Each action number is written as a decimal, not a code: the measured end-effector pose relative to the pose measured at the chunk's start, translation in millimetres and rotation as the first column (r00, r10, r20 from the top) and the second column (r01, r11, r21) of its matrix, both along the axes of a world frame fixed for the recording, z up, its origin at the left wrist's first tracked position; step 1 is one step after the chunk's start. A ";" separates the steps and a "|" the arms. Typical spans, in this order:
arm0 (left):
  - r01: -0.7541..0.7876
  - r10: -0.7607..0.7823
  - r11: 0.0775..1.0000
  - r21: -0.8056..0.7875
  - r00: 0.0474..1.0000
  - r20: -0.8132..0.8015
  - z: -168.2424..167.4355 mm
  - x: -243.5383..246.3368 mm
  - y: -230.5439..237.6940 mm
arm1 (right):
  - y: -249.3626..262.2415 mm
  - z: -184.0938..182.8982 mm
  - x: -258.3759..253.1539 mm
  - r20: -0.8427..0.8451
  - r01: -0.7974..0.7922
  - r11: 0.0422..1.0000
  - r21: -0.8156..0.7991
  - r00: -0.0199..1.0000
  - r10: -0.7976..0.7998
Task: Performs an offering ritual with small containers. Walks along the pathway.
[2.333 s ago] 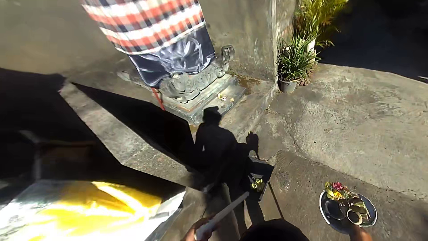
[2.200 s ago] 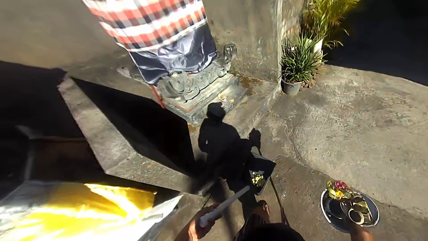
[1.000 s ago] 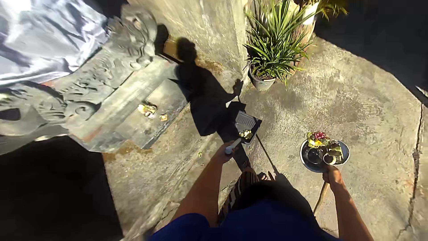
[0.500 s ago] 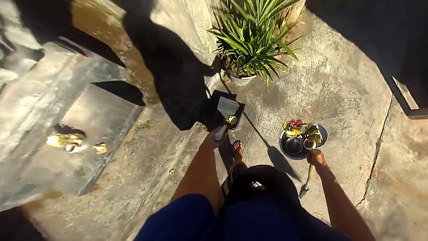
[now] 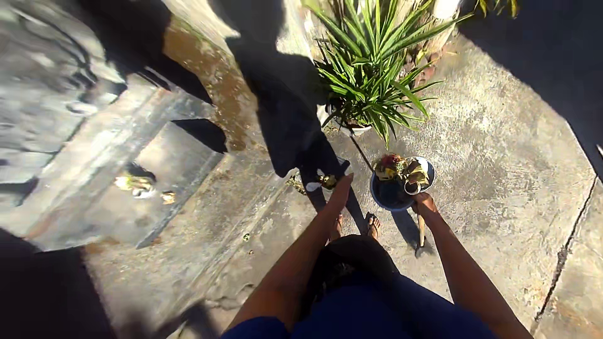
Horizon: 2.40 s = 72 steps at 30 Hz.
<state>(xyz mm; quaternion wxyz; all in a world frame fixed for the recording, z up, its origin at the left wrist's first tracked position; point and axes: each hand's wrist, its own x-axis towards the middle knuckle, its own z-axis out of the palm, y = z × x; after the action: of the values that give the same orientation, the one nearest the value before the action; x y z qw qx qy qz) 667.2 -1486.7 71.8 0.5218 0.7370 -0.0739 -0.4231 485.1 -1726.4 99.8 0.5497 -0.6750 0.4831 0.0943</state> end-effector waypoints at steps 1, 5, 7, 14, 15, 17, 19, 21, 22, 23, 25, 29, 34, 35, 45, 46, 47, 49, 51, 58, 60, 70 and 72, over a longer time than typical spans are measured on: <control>-0.075 0.065 0.994 -0.073 0.988 -0.137 6.6 -13.0 -11.5 | -3.2 3.3 7.3 0.021 -0.020 0.999 0.027 1.000 0.019; -0.331 0.224 0.923 -0.197 0.877 -0.425 44.9 -45.2 -46.0 | -11.5 17.3 39.6 0.091 -0.165 0.985 0.060 0.983 0.159; -0.438 0.312 0.873 -0.213 0.839 -0.446 61.5 -51.1 -51.4 | -9.3 23.2 52.9 0.099 -0.204 0.976 0.072 0.976 0.196; -0.675 0.610 0.704 -0.221 0.734 -0.298 67.1 -51.9 -26.2 | 19.3 28.5 78.7 0.188 -0.447 0.892 0.060 0.883 0.430; -0.710 0.648 0.670 -0.218 0.702 -0.294 66.5 -49.9 -17.2 | 25.3 28.2 81.0 0.228 -0.499 0.865 0.053 0.849 0.476; -0.757 0.709 0.619 -0.210 0.654 -0.266 58.5 -43.5 8.6 | 35.6 23.4 85.6 0.311 -0.595 0.803 0.016 0.766 0.562; -0.801 0.762 0.554 -0.227 0.598 -0.249 50.7 -34.5 41.0 | 40.7 16.9 89.5 0.366 -0.646 0.762 -0.044 0.700 0.614; -0.835 0.805 0.496 -0.239 0.545 -0.235 49.5 -26.3 74.0 | 39.6 14.1 97.8 0.383 -0.640 0.761 -0.107 0.680 0.626; -0.853 0.825 0.470 -0.227 0.517 -0.231 53.6 -22.3 90.5 | 38.9 15.9 107.6 0.383 -0.627 0.768 -0.132 0.683 0.623; -0.868 0.839 0.450 -0.210 0.491 -0.234 60.1 -18.3 106.7 | 38.3 19.5 121.5 0.379 -0.612 0.777 -0.150 0.690 0.616; -0.893 0.859 0.406 -0.195 0.445 -0.252 70.3 -11.6 139.0 | 38.9 30.5 160.5 0.360 -0.572 0.803 -0.167 0.723 0.589; -0.914 0.878 0.386 -0.121 0.405 -0.257 77.7 9.6 215.7 | 45.1 55.7 262.0 0.259 -0.479 0.830 -0.284 0.795 0.548; -0.911 0.879 0.403 -0.088 0.412 -0.239 85.1 29.8 310.3 | 55.9 72.3 364.6 0.000 -0.326 0.664 -0.673 0.898 0.440; -0.914 0.884 0.396 -0.083 0.404 -0.236 86.0 34.7 326.8 | 68.3 76.6 378.3 0.005 -0.331 0.636 -0.697 0.885 0.466; -0.970 0.923 0.243 -0.027 0.240 -0.302 51.2 122.1 426.5 | 385.7 19.7 422.6 0.335 -0.901 0.426 0.078 0.426 0.840; -0.971 0.923 0.240 -0.017 0.234 -0.306 44.6 134.2 431.4 | 408.4 12.3 428.9 0.361 -0.888 0.434 0.152 0.459 0.812; -0.974 0.925 0.228 -0.001 0.216 -0.313 35.6 143.4 434.3 | 425.1 4.7 434.7 0.383 -0.869 0.443 0.218 0.494 0.780; -0.982 0.934 0.187 0.024 0.170 -0.313 21.2 172.1 445.6 | 456.1 -6.1 461.1 0.423 -0.848 0.434 0.304 0.528 0.736; -0.988 0.944 0.148 0.042 0.129 -0.303 3.4 198.2 458.2 | 476.9 -15.8 488.9 0.424 -0.855 0.393 0.338 0.511 0.748; -0.994 0.940 0.103 0.029 0.088 -0.329 -80.5 284.4 495.7 | 532.0 -86.2 568.0 0.279 -0.836 0.396 0.380 0.511 0.813; -0.992 0.936 0.127 0.027 0.110 -0.335 -114.1 305.6 507.2 | 549.1 -115.9 584.7 0.244 -0.815 0.441 0.376 0.546 0.801; -0.949 0.943 0.259 0.179 0.208 -0.258 -248.4 394.4 554.9 | 617.8 -254.2 656.7 0.103 -0.721 0.664 0.198 0.689 0.717; -0.958 0.951 0.208 0.195 0.152 -0.270 -256.3 414.3 561.0 | 626.1 -275.3 664.7 0.102 -0.710 0.676 0.199 0.701 0.706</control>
<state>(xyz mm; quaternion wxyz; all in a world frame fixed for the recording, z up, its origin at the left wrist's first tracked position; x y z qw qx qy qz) 1081.5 -925.7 -184.5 0.6827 0.5286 0.4909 -0.1163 1149.8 -1100.3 -175.6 0.5464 -0.7438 0.1659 0.3474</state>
